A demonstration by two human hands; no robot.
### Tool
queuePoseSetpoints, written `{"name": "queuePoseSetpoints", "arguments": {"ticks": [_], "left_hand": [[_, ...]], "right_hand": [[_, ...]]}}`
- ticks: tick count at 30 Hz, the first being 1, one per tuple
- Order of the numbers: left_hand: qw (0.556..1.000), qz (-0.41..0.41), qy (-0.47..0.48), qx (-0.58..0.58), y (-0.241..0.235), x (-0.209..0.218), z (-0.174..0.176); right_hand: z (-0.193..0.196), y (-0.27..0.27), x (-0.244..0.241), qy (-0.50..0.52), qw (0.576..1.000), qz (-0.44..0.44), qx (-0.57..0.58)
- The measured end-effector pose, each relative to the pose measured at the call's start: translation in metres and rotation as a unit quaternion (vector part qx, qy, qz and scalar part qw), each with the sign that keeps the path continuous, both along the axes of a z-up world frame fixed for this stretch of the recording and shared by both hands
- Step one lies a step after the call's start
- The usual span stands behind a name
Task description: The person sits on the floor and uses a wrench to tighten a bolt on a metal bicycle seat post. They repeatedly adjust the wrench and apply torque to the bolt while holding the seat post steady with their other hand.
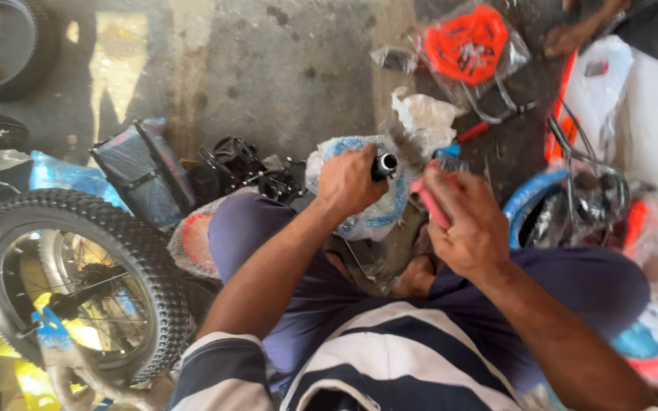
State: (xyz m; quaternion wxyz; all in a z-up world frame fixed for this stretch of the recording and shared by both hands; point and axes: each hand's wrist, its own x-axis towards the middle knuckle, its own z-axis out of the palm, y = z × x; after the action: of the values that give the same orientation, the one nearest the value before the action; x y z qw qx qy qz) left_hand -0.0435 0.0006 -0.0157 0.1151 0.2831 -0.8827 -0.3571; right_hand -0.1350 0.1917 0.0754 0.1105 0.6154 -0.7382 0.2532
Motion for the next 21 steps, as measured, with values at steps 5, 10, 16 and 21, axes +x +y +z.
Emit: {"name": "queuePoseSetpoints", "arguments": {"ticks": [5, 10, 16, 21], "left_hand": [[1.000, -0.014, 0.012, -0.008, -0.007, 0.009, -0.005], [0.990, -0.020, 0.105, 0.087, -0.042, 0.027, 0.010], [0.886, -0.099, 0.275, 0.360, -0.058, 0.048, 0.015], [0.851, -0.098, 0.333, 0.394, -0.059, 0.043, -0.002]], "right_hand": [[-0.010, 0.022, -0.011, -0.198, 0.967, -0.023, -0.158], [-0.039, 0.029, -0.031, -0.441, 0.875, -0.044, -0.195], [-0.065, 0.040, -0.042, -0.690, 0.694, -0.114, -0.170], [-0.092, 0.048, -0.062, -0.689, 0.705, -0.152, -0.072]]}}
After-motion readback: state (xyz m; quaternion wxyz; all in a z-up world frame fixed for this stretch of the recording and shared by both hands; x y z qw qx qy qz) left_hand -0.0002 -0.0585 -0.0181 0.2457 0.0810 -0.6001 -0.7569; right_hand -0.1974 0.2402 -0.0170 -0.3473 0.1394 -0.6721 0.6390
